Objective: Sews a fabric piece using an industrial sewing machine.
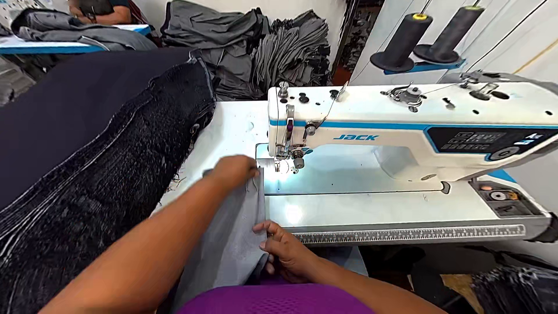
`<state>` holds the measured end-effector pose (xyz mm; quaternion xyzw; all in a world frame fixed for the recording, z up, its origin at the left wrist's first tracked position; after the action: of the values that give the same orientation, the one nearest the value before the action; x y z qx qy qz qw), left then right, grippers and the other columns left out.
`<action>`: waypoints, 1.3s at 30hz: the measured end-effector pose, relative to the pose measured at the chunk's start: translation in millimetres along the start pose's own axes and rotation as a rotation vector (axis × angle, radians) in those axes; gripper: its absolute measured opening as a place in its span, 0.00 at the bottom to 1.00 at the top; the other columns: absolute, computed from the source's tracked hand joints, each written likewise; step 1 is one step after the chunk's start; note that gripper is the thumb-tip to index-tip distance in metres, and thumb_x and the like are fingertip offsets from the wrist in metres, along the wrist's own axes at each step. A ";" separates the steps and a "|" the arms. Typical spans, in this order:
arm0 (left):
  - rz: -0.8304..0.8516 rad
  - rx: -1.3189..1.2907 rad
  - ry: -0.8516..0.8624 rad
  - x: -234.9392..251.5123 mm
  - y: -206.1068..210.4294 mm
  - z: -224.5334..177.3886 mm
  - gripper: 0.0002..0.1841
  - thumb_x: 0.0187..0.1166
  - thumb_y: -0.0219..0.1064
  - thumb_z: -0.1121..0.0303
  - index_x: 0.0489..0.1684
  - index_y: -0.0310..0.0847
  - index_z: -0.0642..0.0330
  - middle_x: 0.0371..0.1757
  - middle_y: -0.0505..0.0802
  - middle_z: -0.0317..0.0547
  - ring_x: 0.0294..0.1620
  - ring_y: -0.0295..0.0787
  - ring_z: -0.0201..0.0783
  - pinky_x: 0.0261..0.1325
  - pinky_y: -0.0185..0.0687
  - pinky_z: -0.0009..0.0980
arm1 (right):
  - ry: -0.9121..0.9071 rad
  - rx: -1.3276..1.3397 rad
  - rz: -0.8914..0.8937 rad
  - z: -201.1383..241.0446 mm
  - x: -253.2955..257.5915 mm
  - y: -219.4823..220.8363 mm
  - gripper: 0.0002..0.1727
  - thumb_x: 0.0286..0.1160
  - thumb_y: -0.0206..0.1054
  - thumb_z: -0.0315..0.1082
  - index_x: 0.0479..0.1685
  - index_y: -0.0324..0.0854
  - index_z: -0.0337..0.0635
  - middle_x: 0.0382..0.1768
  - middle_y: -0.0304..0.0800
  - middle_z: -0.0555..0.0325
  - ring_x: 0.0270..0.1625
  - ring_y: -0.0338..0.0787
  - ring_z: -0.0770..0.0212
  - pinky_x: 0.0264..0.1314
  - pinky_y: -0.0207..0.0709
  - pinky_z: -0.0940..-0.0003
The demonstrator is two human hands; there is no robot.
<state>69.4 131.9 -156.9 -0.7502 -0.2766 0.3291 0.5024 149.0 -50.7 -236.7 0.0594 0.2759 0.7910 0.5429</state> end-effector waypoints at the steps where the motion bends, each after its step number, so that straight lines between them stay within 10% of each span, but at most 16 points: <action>1: 0.028 -0.033 -0.034 3.6 27.3 2.8 0.17 0.89 0.63 0.60 0.52 0.88 0.68 0.52 0.93 0.65 0.59 0.89 0.65 0.63 0.77 0.68 | 0.143 -0.001 0.023 -7.4 -5.2 -5.1 0.18 0.81 0.50 0.24 0.68 0.63 0.45 0.27 0.81 0.70 0.21 0.80 0.75 0.28 0.81 0.76; 4: -0.084 -0.171 -0.098 6.5 59.9 -6.3 0.16 0.87 0.66 0.60 0.53 0.89 0.66 0.53 0.93 0.59 0.57 0.90 0.58 0.65 0.76 0.61 | 0.252 -0.730 0.006 21.6 -7.8 -26.8 0.17 0.88 0.54 0.33 0.70 0.72 0.36 0.28 0.78 0.56 0.24 0.77 0.66 0.30 0.75 0.69; 8: -0.263 -0.285 -0.072 17.0 67.5 -11.3 0.14 0.84 0.70 0.62 0.47 0.91 0.67 0.48 0.94 0.58 0.52 0.90 0.57 0.61 0.73 0.63 | -0.299 -1.551 -0.345 52.8 14.7 -46.8 0.20 0.80 0.67 0.50 0.54 0.93 0.44 0.51 0.93 0.50 0.56 0.90 0.44 0.58 0.80 0.40; 10: -0.336 -0.267 0.003 28.0 67.0 -6.8 0.13 0.85 0.68 0.65 0.48 0.91 0.69 0.49 0.94 0.60 0.54 0.91 0.59 0.63 0.74 0.64 | -0.183 -1.633 -0.332 52.6 32.9 -59.5 0.31 0.79 0.66 0.58 0.74 0.84 0.49 0.81 0.79 0.56 0.86 0.70 0.39 0.83 0.53 0.26; 12: -0.349 -0.245 0.059 39.6 64.5 -1.8 0.13 0.86 0.65 0.67 0.49 0.90 0.70 0.51 0.94 0.63 0.57 0.90 0.61 0.63 0.74 0.65 | -0.081 -1.633 -0.317 55.7 44.8 -67.7 0.38 0.78 0.65 0.62 0.84 0.74 0.52 0.88 0.69 0.62 0.94 0.54 0.39 0.86 0.35 0.20; 29: -0.355 -0.197 0.106 52.3 58.7 -1.3 0.12 0.86 0.64 0.67 0.48 0.90 0.68 0.50 0.94 0.60 0.57 0.90 0.59 0.62 0.73 0.62 | -0.177 -1.626 -0.417 58.3 49.3 -74.2 0.39 0.71 0.69 0.65 0.79 0.80 0.51 0.83 0.76 0.63 0.91 0.62 0.39 0.83 0.38 0.17; 34: -0.365 -0.143 0.083 67.9 50.1 4.5 0.16 0.85 0.63 0.68 0.35 0.83 0.77 0.44 0.90 0.67 0.51 0.89 0.65 0.56 0.72 0.64 | -0.152 -1.608 -0.418 61.6 54.8 -75.7 0.36 0.77 0.66 0.62 0.80 0.79 0.52 0.84 0.76 0.63 0.91 0.61 0.41 0.84 0.36 0.18; 39: -0.385 -0.100 0.018 90.8 39.1 11.4 0.12 0.83 0.63 0.71 0.47 0.86 0.75 0.55 0.92 0.68 0.63 0.88 0.66 0.62 0.72 0.69 | -0.203 -1.582 -0.454 62.1 56.6 -75.9 0.30 0.80 0.66 0.56 0.76 0.83 0.52 0.81 0.79 0.64 0.90 0.64 0.40 0.84 0.36 0.18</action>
<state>121.1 192.7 -216.2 -0.7104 -0.4262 0.2062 0.5207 213.2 42.5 -234.1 -0.3261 -0.4073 0.6133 0.5930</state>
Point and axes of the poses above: each hand's wrist, its own x-axis towards the middle knuckle, its own y-axis out of the palm, z = x × y, the point moved 5 cm from there along x, towards the middle knuckle
